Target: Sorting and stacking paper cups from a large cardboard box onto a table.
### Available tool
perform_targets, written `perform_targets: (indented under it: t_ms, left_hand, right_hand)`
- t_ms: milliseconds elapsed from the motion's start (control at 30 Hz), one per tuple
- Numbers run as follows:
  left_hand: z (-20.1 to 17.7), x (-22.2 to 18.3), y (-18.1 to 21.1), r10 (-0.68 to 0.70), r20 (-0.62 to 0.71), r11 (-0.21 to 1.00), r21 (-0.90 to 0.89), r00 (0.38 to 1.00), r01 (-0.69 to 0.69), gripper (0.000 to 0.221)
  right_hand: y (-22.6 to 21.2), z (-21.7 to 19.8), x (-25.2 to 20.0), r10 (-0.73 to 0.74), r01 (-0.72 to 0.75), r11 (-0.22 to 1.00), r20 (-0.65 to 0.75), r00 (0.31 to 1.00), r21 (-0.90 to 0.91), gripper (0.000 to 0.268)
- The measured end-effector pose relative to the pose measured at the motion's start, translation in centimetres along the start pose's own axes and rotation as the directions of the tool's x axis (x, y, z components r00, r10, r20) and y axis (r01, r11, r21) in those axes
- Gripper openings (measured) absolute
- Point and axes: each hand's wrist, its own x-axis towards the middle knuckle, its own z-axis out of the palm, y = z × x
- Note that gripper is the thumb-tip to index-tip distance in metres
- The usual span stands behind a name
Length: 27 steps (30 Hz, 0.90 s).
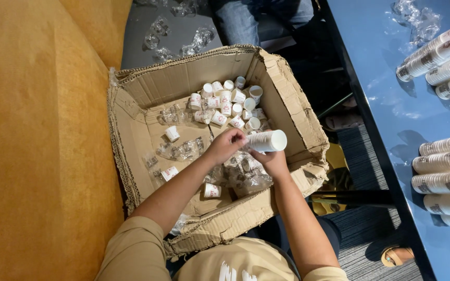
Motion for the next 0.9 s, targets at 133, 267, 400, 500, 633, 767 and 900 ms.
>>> perform_targets:
  t_ms: [133, 267, 400, 500, 633, 767, 900]
  left_hand:
    - [-0.3, -1.0, 5.9, 0.154, 0.029, 0.882, 0.446, 0.988, -0.151, 0.055]
    - [0.8, -1.6, 6.8, 0.068, 0.089, 0.777, 0.621, 0.994, -0.109, 0.095]
    - [0.5, -1.4, 4.5, 0.057, 0.003, 0.799, 0.6, 0.998, -0.048, 0.08]
    - [0.5, -1.3, 4.4, 0.029, -0.047, 0.821, 0.571, 0.998, 0.003, 0.075]
    - [0.5, -1.4, 5.6, -0.091, -0.03, 0.874, 0.477, 0.995, 0.095, 0.078]
    - [0.4, -1.3, 5.4, -0.052, -0.039, 0.884, 0.464, 0.998, 0.064, 0.077]
    - [0.4, -0.9, 4.4, -0.067, -0.07, 0.872, 0.481, 0.995, 0.093, 0.081]
  right_hand:
    - [2.9, -0.5, 0.2, 0.069, -0.055, 0.98, -0.067, 0.995, 0.19, 0.043]
    - [4.1, -0.4, 0.3, 0.081, -0.053, 0.929, -0.061, 0.995, 0.366, 0.045]
    - [3.9, 0.0, 0.3, 0.01, -0.026, 0.903, 0.039, 0.999, 0.43, 0.057]
    - [3.5, -0.1, 0.4, -0.019, -0.016, 0.892, 0.073, 0.997, 0.452, 0.062]
    - [2.9, 0.1, 0.4, -0.03, -0.009, 0.898, 0.082, 0.996, 0.44, 0.064]
    - [2.6, 0.0, 0.4, -0.023, 0.017, 0.923, 0.013, 1.0, 0.385, 0.063]
    - [1.9, 0.0, 0.5, -0.036, 0.055, 0.94, -0.061, 0.997, 0.336, 0.058]
